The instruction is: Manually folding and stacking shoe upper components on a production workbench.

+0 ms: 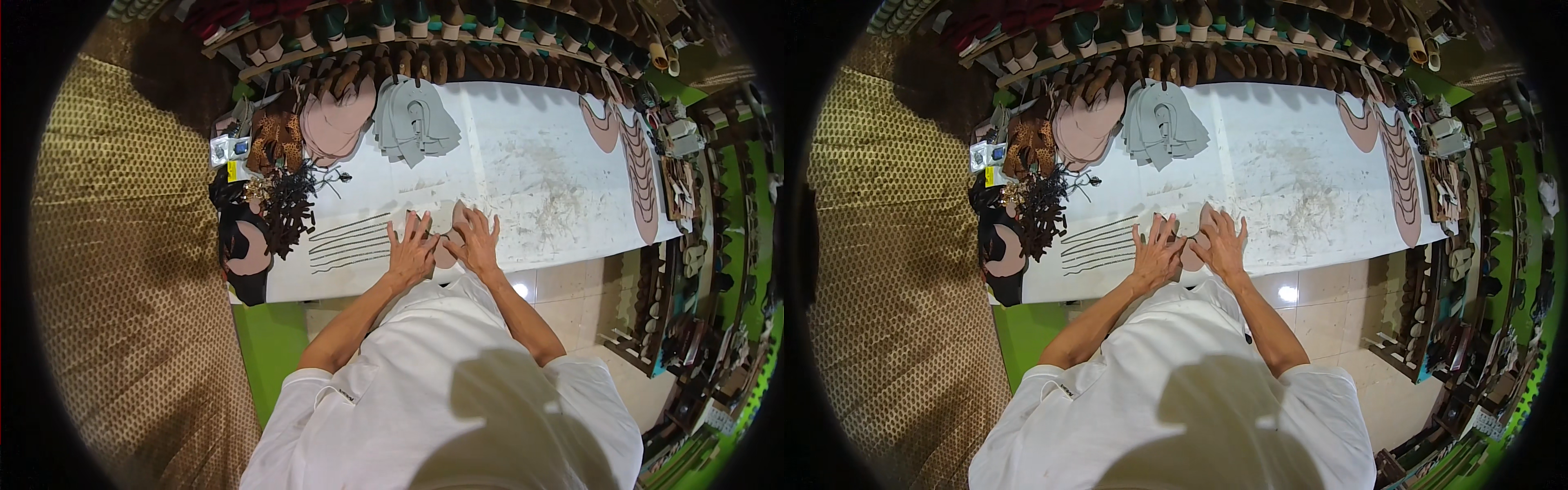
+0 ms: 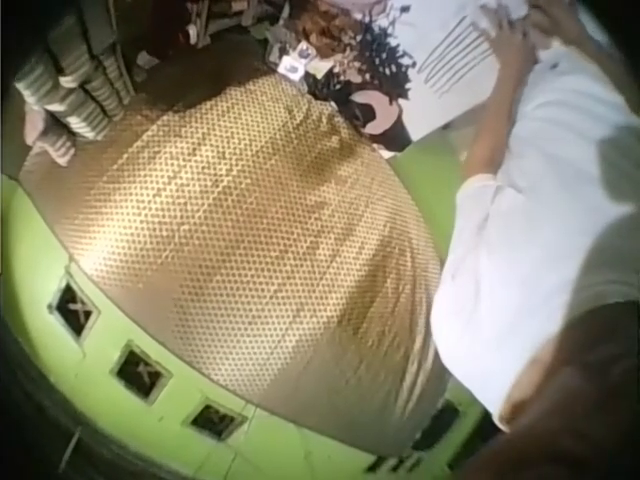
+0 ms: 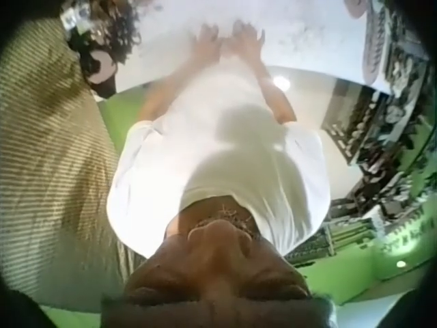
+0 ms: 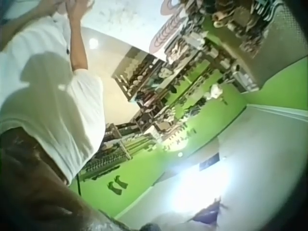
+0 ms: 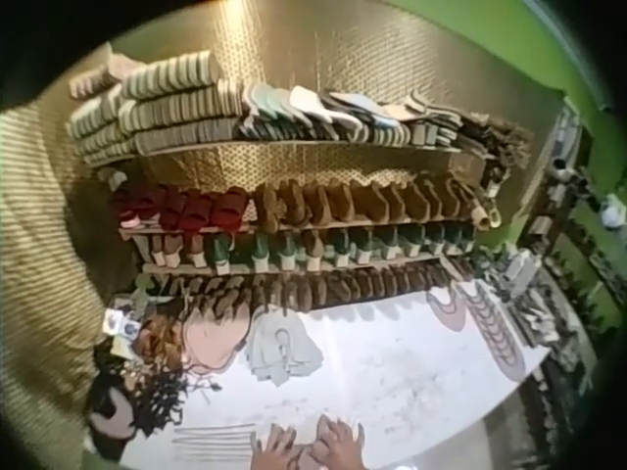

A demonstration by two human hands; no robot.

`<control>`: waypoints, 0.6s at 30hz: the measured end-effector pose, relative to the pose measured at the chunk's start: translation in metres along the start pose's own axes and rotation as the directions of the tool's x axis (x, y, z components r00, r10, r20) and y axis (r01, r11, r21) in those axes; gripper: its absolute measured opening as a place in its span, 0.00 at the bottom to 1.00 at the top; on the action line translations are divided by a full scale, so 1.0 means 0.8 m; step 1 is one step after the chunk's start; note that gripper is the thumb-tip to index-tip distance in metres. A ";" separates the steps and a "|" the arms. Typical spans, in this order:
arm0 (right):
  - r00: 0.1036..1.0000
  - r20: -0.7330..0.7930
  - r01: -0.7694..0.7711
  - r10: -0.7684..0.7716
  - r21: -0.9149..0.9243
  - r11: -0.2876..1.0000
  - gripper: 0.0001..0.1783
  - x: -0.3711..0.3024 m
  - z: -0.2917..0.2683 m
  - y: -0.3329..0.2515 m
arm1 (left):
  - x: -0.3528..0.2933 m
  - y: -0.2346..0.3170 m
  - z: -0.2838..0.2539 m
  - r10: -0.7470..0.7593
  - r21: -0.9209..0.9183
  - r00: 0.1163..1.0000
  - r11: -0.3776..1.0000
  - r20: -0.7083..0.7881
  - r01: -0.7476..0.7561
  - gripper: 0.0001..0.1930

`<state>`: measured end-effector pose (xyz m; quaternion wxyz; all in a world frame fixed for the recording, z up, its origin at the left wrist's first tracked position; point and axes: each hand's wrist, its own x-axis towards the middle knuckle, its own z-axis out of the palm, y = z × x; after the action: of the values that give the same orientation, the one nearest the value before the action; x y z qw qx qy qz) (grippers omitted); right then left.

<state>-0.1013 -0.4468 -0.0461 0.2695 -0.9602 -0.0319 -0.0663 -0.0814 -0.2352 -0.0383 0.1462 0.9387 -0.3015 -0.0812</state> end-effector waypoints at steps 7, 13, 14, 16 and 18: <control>1.000 0.011 -0.013 0.014 -0.138 0.990 0.15 -0.031 0.000 -0.003 | -0.012 -0.001 0.014 -0.018 -0.002 0.999 1.000 -0.030 0.018 0.26; 0.993 0.091 0.100 -0.077 -0.298 0.949 0.12 -0.022 0.004 -0.006 | -0.011 -0.003 0.019 -0.035 -0.011 0.999 0.999 0.008 0.035 0.28; 0.994 0.095 0.082 -0.061 -0.233 0.969 0.11 -0.020 0.000 -0.008 | -0.007 -0.005 0.021 -0.033 -0.017 0.999 0.999 0.006 0.033 0.28; 0.992 0.119 0.068 -0.050 -0.161 0.985 0.11 -0.025 -0.010 -0.014 | -0.013 -0.005 0.026 -0.042 -0.010 0.999 0.999 0.010 0.042 0.28; 0.994 0.083 0.073 -0.065 -0.098 0.993 0.11 -0.023 -0.013 -0.008 | -0.011 -0.008 0.026 -0.030 -0.046 0.996 0.999 -0.085 0.026 0.27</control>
<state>-0.1211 -0.4468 -0.0367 0.2167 -0.9728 -0.0724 -0.0387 -0.0899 -0.2301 -0.0591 0.1787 0.9419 -0.2800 -0.0495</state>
